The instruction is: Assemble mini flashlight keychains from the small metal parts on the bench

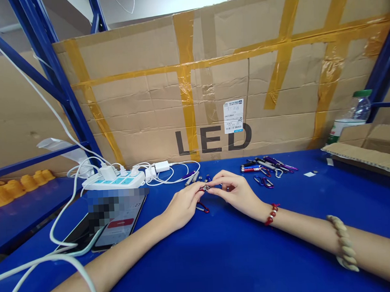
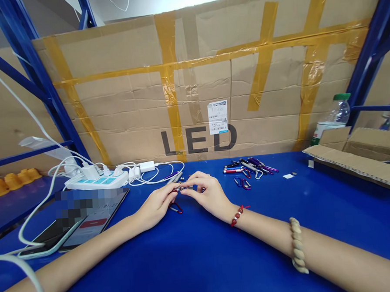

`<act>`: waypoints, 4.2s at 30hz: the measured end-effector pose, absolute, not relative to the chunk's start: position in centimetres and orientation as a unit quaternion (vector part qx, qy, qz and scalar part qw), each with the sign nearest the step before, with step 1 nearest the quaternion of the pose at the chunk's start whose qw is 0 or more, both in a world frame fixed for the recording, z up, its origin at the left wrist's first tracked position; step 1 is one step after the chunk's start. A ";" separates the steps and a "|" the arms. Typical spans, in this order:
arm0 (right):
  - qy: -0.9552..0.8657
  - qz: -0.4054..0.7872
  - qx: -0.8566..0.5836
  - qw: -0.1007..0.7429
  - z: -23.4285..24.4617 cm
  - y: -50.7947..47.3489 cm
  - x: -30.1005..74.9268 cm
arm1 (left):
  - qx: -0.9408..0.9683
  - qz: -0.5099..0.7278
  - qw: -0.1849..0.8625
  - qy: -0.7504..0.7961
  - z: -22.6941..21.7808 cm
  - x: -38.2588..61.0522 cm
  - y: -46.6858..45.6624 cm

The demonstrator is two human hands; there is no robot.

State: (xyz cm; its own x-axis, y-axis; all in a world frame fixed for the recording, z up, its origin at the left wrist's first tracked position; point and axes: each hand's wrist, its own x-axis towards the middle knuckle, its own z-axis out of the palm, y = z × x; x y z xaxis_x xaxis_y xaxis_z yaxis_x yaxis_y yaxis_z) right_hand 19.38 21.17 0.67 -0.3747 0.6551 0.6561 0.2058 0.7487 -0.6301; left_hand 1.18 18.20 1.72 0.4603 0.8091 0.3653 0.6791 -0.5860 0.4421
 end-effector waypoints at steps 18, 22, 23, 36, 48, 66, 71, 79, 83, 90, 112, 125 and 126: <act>-0.855 0.161 -0.198 0.452 0.5 20.9 20.1 | 0.909 0.228 0.002 0.349 1.7 0.9 17.6; -0.841 0.189 -0.213 0.460 0.4 20.7 19.9 | 0.905 0.252 -0.022 0.342 1.5 0.9 17.9; -0.838 0.196 -0.218 0.461 0.4 20.7 19.8 | 0.904 0.256 -0.027 0.342 1.5 0.9 17.9; -0.799 0.259 -0.291 0.458 0.4 20.7 19.3 | 0.884 0.273 -0.068 0.373 1.1 1.1 18.0; -0.779 0.318 -0.308 0.444 0.5 21.1 19.1 | 0.876 0.267 -0.054 0.398 1.0 1.1 18.3; -0.786 0.294 -0.333 0.429 0.3 21.1 19.1 | 0.872 0.268 -0.026 0.408 1.3 1.3 18.2; -0.793 0.251 -0.356 0.425 0.4 21.0 19.1 | 0.867 0.256 -0.008 0.428 1.5 1.4 18.1; -0.781 0.255 -0.319 0.472 0.5 21.1 19.3 | 0.855 0.253 0.014 0.452 1.8 1.5 18.0; -0.784 0.248 -0.285 0.493 0.6 21.2 19.4 | 0.859 0.255 0.023 0.444 1.7 1.4 17.9; -0.788 0.294 -0.243 0.484 0.5 21.1 19.5 | 0.876 0.218 0.072 0.424 1.8 1.3 17.6; -0.808 0.260 -0.237 0.472 0.6 20.9 19.7 | 0.878 0.212 0.121 0.412 1.9 1.2 17.3; -0.785 0.264 -0.275 0.488 0.5 20.8 19.3 | 0.872 0.252 0.105 0.406 1.5 1.3 17.7; -0.782 0.269 -0.278 0.488 0.6 20.8 19.2 | 0.871 0.255 0.101 0.406 1.5 1.3 17.8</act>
